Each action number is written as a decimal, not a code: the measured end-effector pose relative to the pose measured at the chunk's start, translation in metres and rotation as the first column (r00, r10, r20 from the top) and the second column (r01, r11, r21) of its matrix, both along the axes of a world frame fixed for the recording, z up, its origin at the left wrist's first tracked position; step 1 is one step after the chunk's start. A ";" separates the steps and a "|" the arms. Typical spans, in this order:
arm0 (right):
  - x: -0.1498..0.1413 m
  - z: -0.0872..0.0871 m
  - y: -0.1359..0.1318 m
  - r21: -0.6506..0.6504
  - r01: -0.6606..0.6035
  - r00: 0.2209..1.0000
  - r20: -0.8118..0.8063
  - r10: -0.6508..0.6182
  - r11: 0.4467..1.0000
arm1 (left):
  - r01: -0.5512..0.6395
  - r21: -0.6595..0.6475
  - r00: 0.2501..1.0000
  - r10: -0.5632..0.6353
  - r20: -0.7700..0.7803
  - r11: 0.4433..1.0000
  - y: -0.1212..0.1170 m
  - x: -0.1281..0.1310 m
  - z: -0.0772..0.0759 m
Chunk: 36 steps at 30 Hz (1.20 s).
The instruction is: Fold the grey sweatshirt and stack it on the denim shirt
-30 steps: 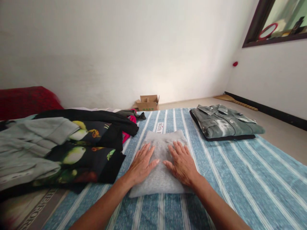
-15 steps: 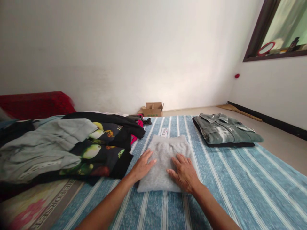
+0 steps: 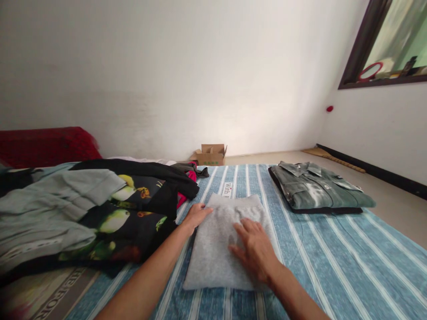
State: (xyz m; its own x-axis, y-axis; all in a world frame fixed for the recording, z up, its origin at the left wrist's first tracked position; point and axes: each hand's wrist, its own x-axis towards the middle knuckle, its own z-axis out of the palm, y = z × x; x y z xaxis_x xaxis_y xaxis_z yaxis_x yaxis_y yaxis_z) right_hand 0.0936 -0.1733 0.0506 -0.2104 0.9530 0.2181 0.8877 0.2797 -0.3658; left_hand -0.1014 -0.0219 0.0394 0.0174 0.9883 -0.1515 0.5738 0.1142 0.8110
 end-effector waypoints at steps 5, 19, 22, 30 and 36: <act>0.062 -0.003 0.084 -0.255 0.272 0.900 -0.275 -0.339 0.928 | 0.035 -0.120 0.993 -0.020 0.120 0.992 0.026 0.006 0.001; 0.111 -0.030 0.157 -0.717 0.080 0.661 -0.482 -0.575 0.692 | 0.263 -0.328 0.907 -0.116 0.406 0.907 0.063 0.008 0.000; 0.110 -0.028 0.153 -0.703 0.026 0.594 -0.561 -0.576 0.711 | 0.284 -0.334 0.881 -0.108 0.460 0.899 0.060 0.011 0.003; 0.103 -0.002 0.130 -0.546 -0.104 0.370 -0.797 -0.478 0.831 | 0.265 -0.273 0.819 -0.067 0.571 0.925 0.040 0.013 0.030; 0.102 0.086 0.097 -0.292 -0.083 0.313 -0.916 -0.253 0.953 | 0.325 0.033 0.737 -0.275 0.617 0.945 0.009 0.007 0.121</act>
